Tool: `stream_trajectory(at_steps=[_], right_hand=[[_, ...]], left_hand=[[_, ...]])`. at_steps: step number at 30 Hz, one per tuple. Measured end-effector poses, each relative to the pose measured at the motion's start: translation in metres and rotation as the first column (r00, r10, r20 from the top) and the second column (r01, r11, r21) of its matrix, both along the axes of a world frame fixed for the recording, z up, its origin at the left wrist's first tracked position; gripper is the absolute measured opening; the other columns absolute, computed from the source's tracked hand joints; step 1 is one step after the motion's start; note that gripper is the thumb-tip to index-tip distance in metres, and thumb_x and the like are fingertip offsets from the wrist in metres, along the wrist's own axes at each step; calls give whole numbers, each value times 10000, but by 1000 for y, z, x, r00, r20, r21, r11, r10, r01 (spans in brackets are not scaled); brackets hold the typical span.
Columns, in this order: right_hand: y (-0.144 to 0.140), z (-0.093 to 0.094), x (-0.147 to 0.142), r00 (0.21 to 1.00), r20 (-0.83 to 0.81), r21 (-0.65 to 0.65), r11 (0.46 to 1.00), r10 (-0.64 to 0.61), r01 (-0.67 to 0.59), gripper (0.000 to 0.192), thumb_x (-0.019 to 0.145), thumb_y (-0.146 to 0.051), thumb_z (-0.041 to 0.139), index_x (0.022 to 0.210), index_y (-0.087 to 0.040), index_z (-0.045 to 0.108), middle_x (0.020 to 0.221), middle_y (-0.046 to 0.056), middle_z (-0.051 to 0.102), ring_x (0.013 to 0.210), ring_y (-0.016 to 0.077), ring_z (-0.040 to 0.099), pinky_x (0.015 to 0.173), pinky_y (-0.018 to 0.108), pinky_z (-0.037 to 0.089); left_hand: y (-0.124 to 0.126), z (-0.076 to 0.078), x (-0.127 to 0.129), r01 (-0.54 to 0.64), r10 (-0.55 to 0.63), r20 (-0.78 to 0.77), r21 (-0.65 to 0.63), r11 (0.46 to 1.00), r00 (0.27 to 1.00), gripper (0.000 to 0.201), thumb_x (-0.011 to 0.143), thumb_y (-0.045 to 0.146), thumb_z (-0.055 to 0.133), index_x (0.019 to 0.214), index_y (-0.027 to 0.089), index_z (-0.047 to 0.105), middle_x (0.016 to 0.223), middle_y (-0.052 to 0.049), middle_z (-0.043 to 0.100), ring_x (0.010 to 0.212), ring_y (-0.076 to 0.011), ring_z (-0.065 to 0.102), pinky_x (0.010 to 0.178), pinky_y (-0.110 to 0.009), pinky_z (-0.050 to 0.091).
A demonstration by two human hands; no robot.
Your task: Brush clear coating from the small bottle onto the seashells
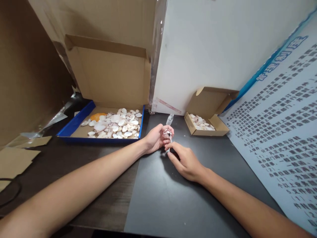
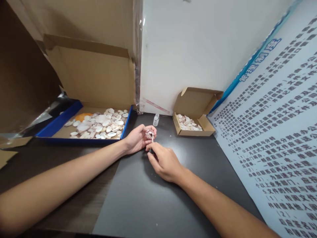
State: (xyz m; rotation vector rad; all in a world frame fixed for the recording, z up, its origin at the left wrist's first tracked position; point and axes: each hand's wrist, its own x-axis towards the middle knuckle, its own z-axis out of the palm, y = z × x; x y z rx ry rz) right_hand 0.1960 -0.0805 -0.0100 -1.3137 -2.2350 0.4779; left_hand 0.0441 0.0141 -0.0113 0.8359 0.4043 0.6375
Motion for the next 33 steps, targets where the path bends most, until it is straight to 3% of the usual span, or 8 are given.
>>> stream_trajectory(at_steps=[5, 9, 16, 22, 27, 33], right_hand=[[-2, 2, 2, 999, -31, -31, 999, -10, 9, 180, 957, -257, 427, 1109, -212, 511, 977, 55, 686, 813, 187, 641, 751, 301, 449], [-4, 4, 1, 996, 34, -34, 996, 78, -77, 151, 955, -270, 417, 1044, -208, 523, 929, 50, 681, 788, 186, 625, 732, 295, 434], [-3, 2, -7, 995, 89, 10, 999, 38, -39, 174, 971, -307, 392, 956, -206, 532, 765, 11, 637, 624, 151, 550, 627, 264, 371], [2, -2, -11, 977, 190, 54, 993, 93, -105, 158, 962, -295, 423, 941, -199, 546, 791, 30, 664, 650, 157, 562, 625, 265, 342], [2, -1, -10, 971, 167, 47, 982, 173, -183, 110, 937, -248, 445, 931, -196, 542, 824, 36, 665, 691, 161, 570, 640, 266, 349], [2, 1, -6, 997, 43, -41, 997, 69, -67, 179, 978, -314, 406, 964, -207, 549, 716, -11, 606, 603, 140, 520, 624, 251, 358]], left_hand=[[-2, 3, -1, 13, -13, -8, -7, 1000, 1000, 186, 766, 160, 382, 780, 133, 566, 660, -34, 494, 467, -94, 376, 439, -186, 382], [-3, 4, -2, 12, -12, -42, 12, 1000, 999, 173, 751, 155, 391, 778, 132, 561, 665, -42, 511, 484, -92, 392, 446, -169, 373], [-4, 4, -1, 6, -4, -53, 53, 999, 999, 184, 765, 153, 395, 750, 117, 575, 642, -51, 515, 487, -86, 380, 440, -147, 345], [-5, 5, -3, 3, -1, -66, 38, 999, 998, 189, 778, 177, 405, 765, 120, 584, 658, -51, 528, 511, -95, 408, 467, -162, 388], [-5, 5, -4, 19, -18, -73, 10, 1000, 997, 202, 770, 196, 407, 808, 122, 591, 650, -37, 515, 491, -93, 386, 462, -176, 384], [-8, 10, -2, -19, 20, -88, 11, 1000, 996, 191, 757, 165, 406, 760, 111, 590, 670, -66, 538, 535, -99, 431, 476, -156, 389]])
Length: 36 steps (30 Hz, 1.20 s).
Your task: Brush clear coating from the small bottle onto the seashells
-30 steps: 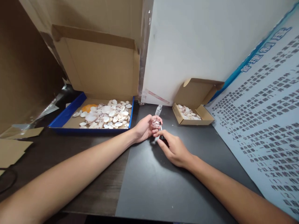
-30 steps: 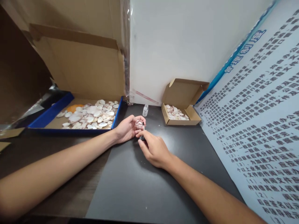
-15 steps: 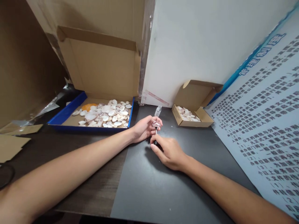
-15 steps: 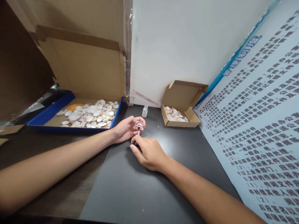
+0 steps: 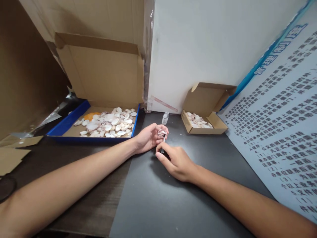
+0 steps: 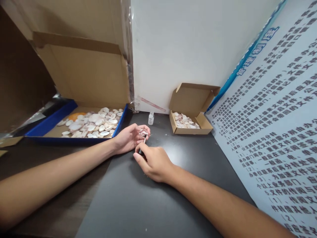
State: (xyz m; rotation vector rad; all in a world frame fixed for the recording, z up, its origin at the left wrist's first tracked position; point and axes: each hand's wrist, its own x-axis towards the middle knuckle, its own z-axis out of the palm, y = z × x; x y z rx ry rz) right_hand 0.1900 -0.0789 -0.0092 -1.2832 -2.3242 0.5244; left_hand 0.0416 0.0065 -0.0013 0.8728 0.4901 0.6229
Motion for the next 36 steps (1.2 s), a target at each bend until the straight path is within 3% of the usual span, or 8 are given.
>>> stream_trajectory(at_steps=[8, 13, 23, 31, 36], right_hand=[[-1, -3, 0, 995, 29, 88, 992, 93, -95, 164, 964, -312, 436, 940, -203, 557, 818, 19, 660, 665, 146, 546, 644, 258, 354], [-1, -4, 0, 1000, -2, 76, 997, 23, -23, 191, 984, -328, 402, 922, -211, 540, 805, 10, 639, 664, 144, 529, 648, 260, 368], [1, -5, 2, 992, -98, 110, 991, 83, -72, 101, 921, -197, 433, 900, -212, 531, 853, 15, 586, 738, 146, 503, 699, 264, 396], [1, -4, 1, 993, -115, 13, 1000, 29, -28, 109, 922, -225, 415, 873, -215, 512, 813, 0, 597, 702, 145, 510, 682, 266, 387], [0, -6, 2, 993, -121, 43, 999, 8, -3, 129, 955, -266, 369, 916, -218, 482, 829, 12, 604, 715, 161, 544, 693, 278, 398]], left_hand=[[-2, 1, 1, -5, 5, -30, 21, 1000, 1000, 180, 758, 170, 420, 743, 116, 591, 661, -56, 534, 513, -99, 419, 464, -166, 395], [-4, 3, 2, -20, 21, -40, 14, 1000, 999, 204, 782, 173, 400, 764, 114, 595, 656, -62, 549, 524, -100, 434, 462, -155, 378], [-5, 4, 2, -20, 22, -66, 19, 1000, 998, 215, 820, 182, 390, 774, 114, 589, 672, -49, 537, 534, -94, 451, 456, -157, 358], [-4, 4, 1, -6, 9, -75, 37, 999, 997, 215, 797, 190, 394, 764, 111, 591, 669, -47, 520, 532, -94, 433, 431, -149, 341], [-4, 4, 1, 12, -8, -80, 50, 999, 997, 210, 790, 202, 386, 785, 124, 580, 666, -33, 504, 495, -89, 414, 427, -160, 357]])
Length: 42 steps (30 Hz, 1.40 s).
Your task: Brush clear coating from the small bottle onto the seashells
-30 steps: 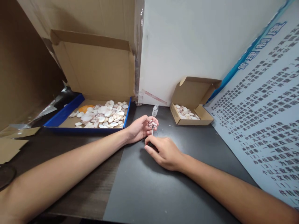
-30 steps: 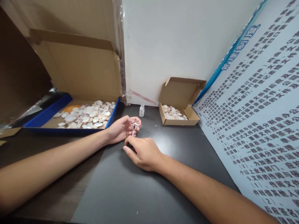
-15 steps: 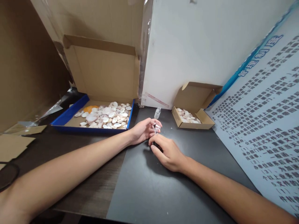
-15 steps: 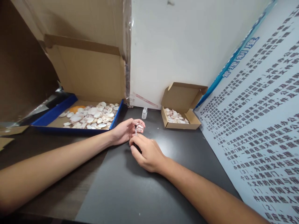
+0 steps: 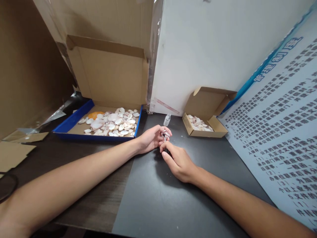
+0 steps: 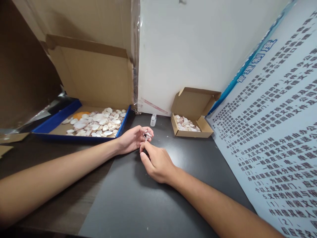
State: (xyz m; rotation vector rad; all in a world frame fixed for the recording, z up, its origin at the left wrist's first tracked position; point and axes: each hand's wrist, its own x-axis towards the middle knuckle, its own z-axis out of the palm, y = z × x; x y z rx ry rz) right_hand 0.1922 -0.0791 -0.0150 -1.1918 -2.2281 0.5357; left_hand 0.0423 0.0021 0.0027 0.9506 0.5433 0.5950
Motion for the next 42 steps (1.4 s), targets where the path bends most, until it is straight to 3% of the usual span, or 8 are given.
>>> stream_trajectory(at_steps=[7, 13, 18, 23, 28, 34, 39, 42], right_hand=[[-2, -2, 0, 993, 17, 82, 990, -120, 118, 180, 991, -302, 351, 1044, -213, 498, 890, 36, 672, 746, 174, 628, 660, 267, 402], [-4, -1, -4, 964, 224, 142, 974, 144, -179, 183, 973, -310, 415, 930, -207, 560, 814, 26, 682, 698, 160, 608, 651, 262, 382], [-5, -2, -6, 977, 206, 114, 993, -51, 28, 239, 999, -318, 367, 938, -207, 570, 750, 11, 673, 590, 138, 572, 595, 253, 343], [-5, -1, -6, 967, 224, 140, 977, 125, -159, 185, 978, -300, 410, 962, -205, 568, 827, 37, 687, 702, 162, 601, 644, 262, 369], [-5, 2, -5, 990, 139, 74, 997, 5, -16, 205, 991, -293, 369, 959, -212, 555, 738, -4, 640, 595, 136, 547, 602, 247, 355], [-6, -1, -5, 984, 158, 152, 983, 83, -107, 193, 978, -292, 389, 957, -198, 557, 800, 27, 659, 665, 150, 572, 636, 257, 362], [-5, 0, -5, 989, 138, 53, 997, 48, -56, 234, 995, -300, 364, 921, -202, 564, 681, -12, 613, 551, 126, 507, 578, 243, 349], [-5, 0, -4, 988, 110, 86, 990, 106, -115, 204, 981, -305, 397, 939, -202, 569, 727, 2, 628, 602, 131, 531, 610, 245, 372]], left_hand=[[0, -2, 1, 7, -7, 28, 1, 1000, 1000, 215, 780, 188, 366, 803, 126, 570, 624, -12, 459, 465, -94, 397, 425, -179, 369], [2, -6, 0, 24, -23, 34, -12, 1000, 999, 217, 773, 166, 354, 819, 129, 563, 649, -23, 496, 461, -88, 377, 439, -187, 391], [3, -7, -1, 4, -5, 40, 5, 1000, 999, 217, 797, 183, 351, 790, 117, 558, 689, -55, 539, 473, -73, 376, 441, -154, 354], [3, -9, -1, 48, -48, 55, 2, 999, 997, 200, 793, 218, 372, 810, 139, 555, 656, -26, 515, 425, -72, 308, 403, -175, 325], [4, -10, -1, 17, -19, 46, 34, 999, 999, 199, 781, 189, 379, 814, 118, 562, 706, -60, 563, 446, -59, 306, 401, -139, 259], [4, -10, -2, 41, -41, 33, 4, 999, 999, 181, 756, 187, 391, 824, 138, 551, 705, -41, 556, 428, -60, 298, 422, -173, 324], [5, -11, -1, 24, -25, 67, 14, 1000, 997, 180, 764, 183, 400, 810, 119, 562, 704, -61, 556, 466, -69, 347, 425, -152, 304], [5, -12, -2, 64, -64, 79, 4, 998, 995, 186, 763, 195, 405, 836, 132, 565, 710, -44, 550, 442, -67, 311, 439, -183, 355]])
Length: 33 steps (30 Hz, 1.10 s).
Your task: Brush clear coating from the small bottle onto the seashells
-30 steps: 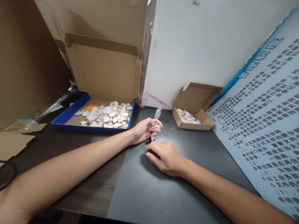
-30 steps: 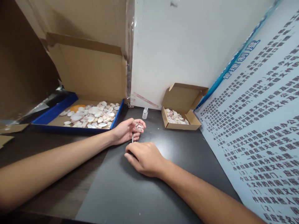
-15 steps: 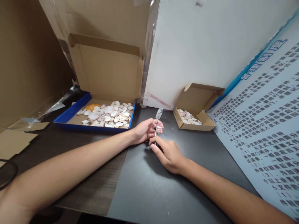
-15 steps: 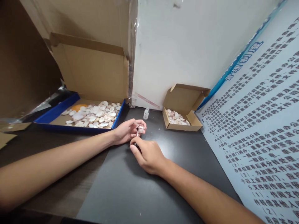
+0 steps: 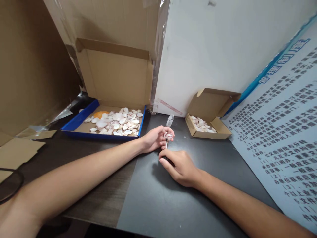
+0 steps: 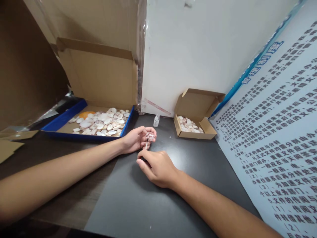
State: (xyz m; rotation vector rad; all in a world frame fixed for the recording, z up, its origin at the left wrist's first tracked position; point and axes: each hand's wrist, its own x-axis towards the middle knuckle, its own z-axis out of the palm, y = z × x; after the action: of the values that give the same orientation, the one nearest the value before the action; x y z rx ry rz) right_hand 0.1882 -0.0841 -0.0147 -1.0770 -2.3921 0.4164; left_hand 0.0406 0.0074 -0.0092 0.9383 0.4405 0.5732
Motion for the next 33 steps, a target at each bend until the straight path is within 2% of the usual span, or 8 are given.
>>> stream_trajectory(at_steps=[3, 6, 10, 17, 21, 25, 29, 33], right_hand=[[0, 0, 1, 999, -34, -17, 1000, -7, 6, 191, 982, -291, 386, 960, -208, 557, 809, 16, 636, 685, 140, 550, 650, 249, 392], [0, 1, 3, 994, -85, -100, 993, -70, 61, 231, 995, -299, 347, 894, -211, 535, 693, -19, 569, 578, 120, 483, 600, 240, 377], [-1, 3, 3, 992, -121, -66, 997, -42, 34, 185, 974, -297, 380, 924, -210, 536, 787, 8, 603, 654, 133, 515, 642, 248, 393], [0, 1, 3, 992, -120, -87, 996, 24, -35, 210, 966, -279, 385, 815, -206, 511, 637, -33, 499, 558, 112, 441, 578, 234, 340], [1, 1, 4, 987, -156, -106, 994, -42, 25, 216, 985, -289, 360, 856, -206, 511, 696, -23, 524, 597, 112, 457, 605, 230, 356], [1, 0, 5, 988, -157, -116, 993, 10, -29, 279, 986, -298, 350, 752, -207, 472, 591, -44, 437, 519, 104, 394, 545, 230, 322], [2, -1, 4, 978, -201, -108, 993, -61, 40, 217, 987, -306, 363, 856, -210, 506, 673, -27, 499, 580, 114, 441, 587, 230, 352], [2, -2, 5, 976, -213, -146, 989, -53, 21, 286, 995, -317, 350, 764, -208, 477, 616, -42, 436, 539, 105, 396, 562, 228, 327]], left_hand=[[1, 0, 0, -20, 20, 10, 10, 1000, 1000, 192, 767, 190, 400, 809, 117, 572, 700, -55, 542, 470, -72, 348, 429, -158, 319], [1, -1, 1, -41, 41, 12, 18, 999, 999, 208, 784, 205, 396, 789, 109, 580, 688, -62, 533, 501, -83, 371, 422, -146, 295], [1, 0, 2, -41, 41, 16, 11, 999, 999, 208, 788, 221, 402, 760, 112, 577, 667, -43, 503, 482, -80, 324, 409, -154, 285], [0, 1, 0, 6, -6, -37, 21, 1000, 999, 214, 778, 238, 373, 818, 137, 557, 671, -23, 515, 433, -71, 306, 418, -179, 318], [0, 0, 0, -8, 9, -27, 35, 999, 1000, 210, 769, 224, 380, 810, 126, 561, 675, -39, 531, 439, -66, 298, 409, -160, 263], [-1, 1, 0, -5, 6, -42, 18, 1000, 999, 191, 776, 241, 397, 826, 143, 553, 677, -36, 533, 436, -73, 316, 418, -173, 301], [-1, 2, 0, -13, 13, -12, 35, 999, 1000, 200, 780, 234, 395, 809, 131, 565, 665, -40, 520, 451, -77, 315, 414, -169, 290], [0, 1, 0, 16, -15, -31, 27, 1000, 999, 245, 779, 241, 373, 824, 124, 584, 666, -31, 504, 436, -69, 298, 412, -171, 301]])
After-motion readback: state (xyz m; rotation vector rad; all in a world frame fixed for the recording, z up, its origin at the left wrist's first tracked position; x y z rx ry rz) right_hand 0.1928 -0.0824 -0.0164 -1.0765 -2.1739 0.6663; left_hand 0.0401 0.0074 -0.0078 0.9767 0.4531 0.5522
